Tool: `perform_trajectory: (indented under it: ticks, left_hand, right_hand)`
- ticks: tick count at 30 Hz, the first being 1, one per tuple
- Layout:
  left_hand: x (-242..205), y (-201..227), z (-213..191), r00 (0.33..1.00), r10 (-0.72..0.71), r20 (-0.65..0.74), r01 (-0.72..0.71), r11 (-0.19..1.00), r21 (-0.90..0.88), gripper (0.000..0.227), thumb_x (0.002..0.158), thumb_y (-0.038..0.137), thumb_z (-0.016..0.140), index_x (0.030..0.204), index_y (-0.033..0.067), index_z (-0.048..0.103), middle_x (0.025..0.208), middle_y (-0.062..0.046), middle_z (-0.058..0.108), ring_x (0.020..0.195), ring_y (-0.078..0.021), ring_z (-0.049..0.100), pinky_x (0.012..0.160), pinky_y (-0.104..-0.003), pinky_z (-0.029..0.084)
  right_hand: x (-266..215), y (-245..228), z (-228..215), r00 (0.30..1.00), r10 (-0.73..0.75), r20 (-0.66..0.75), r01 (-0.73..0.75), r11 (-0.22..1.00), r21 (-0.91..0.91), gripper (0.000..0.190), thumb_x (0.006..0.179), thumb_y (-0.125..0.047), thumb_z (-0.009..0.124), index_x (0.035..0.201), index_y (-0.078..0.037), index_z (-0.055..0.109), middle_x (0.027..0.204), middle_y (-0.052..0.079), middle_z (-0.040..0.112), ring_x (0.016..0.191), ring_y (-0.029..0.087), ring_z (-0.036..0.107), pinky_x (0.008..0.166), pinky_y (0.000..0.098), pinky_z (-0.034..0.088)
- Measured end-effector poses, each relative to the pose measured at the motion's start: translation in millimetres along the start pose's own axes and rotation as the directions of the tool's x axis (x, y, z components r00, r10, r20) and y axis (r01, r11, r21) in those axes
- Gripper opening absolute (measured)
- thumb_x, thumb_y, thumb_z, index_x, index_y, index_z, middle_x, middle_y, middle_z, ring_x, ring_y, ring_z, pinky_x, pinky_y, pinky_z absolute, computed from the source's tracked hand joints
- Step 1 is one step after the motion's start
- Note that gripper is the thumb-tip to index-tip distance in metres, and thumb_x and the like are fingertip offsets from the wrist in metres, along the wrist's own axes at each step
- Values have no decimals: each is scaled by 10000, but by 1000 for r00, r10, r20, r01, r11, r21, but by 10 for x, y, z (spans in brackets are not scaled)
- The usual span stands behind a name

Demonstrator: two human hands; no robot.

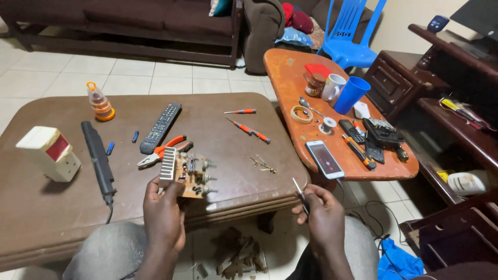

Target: Disassembling a mobile phone and working on a circuit board using a screwdriver.

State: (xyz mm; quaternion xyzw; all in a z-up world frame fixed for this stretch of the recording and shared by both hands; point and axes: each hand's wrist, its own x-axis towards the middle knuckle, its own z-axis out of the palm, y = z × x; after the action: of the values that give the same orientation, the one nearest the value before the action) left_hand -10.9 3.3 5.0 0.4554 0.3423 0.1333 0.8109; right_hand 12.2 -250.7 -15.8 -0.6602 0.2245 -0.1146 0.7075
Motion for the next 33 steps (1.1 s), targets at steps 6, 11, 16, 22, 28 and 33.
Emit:
perform_trajectory:
  ticks: [6,11,16,22,28,33]
  left_hand:
    - [54,-109,-25,986,-166,-32,163,984,-66,219,957,59,536,1160,136,503,1425,-49,602,1323,-238,542,1132,-661,387]
    - [56,-300,65,975,-199,98,186,975,125,282,975,66,559,1231,176,597,1216,-56,620,1141,-208,512,878,-508,414]
    - [400,-613,-15,968,-206,141,209,978,-6,110,993,40,518,1048,136,509,1117,-149,691,1044,-278,641,890,-581,504]
    - [590,-635,-9,936,-351,-3,342,913,-222,429,1001,2,453,1400,161,449,1515,-205,498,1463,-382,433,1197,-576,418]
    - [603,-553,15,996,-82,18,84,964,-251,450,938,-45,504,1377,36,558,1274,-167,652,1212,-271,633,1117,-457,548]
    - [840,-682,-239,996,25,-86,-34,993,-114,908,871,22,707,1629,20,207,1008,-121,614,704,-102,561,612,-213,440]
  right_hand:
    - [-33,158,28,984,33,176,-33,999,-3,364,1023,-338,658,793,-65,587,579,15,402,372,91,324,332,256,129]
    - [-104,232,153,970,77,231,-51,992,-119,311,1000,-375,673,859,-136,531,634,-8,421,474,115,454,387,258,265]
    - [-112,239,125,943,74,324,-19,985,-170,298,1039,-338,605,866,-98,572,570,80,556,483,137,481,439,266,376]
    - [-128,229,151,933,79,351,-11,981,-192,348,1049,-309,615,797,-118,468,604,46,498,530,114,510,455,267,384]
    - [-97,225,140,912,144,385,-52,970,-239,283,1051,-367,585,906,-139,502,700,1,444,530,104,497,463,271,363]
    - [38,356,79,927,19,374,213,793,-571,503,802,-311,626,1281,-172,690,1174,-3,763,1118,150,699,980,306,495]
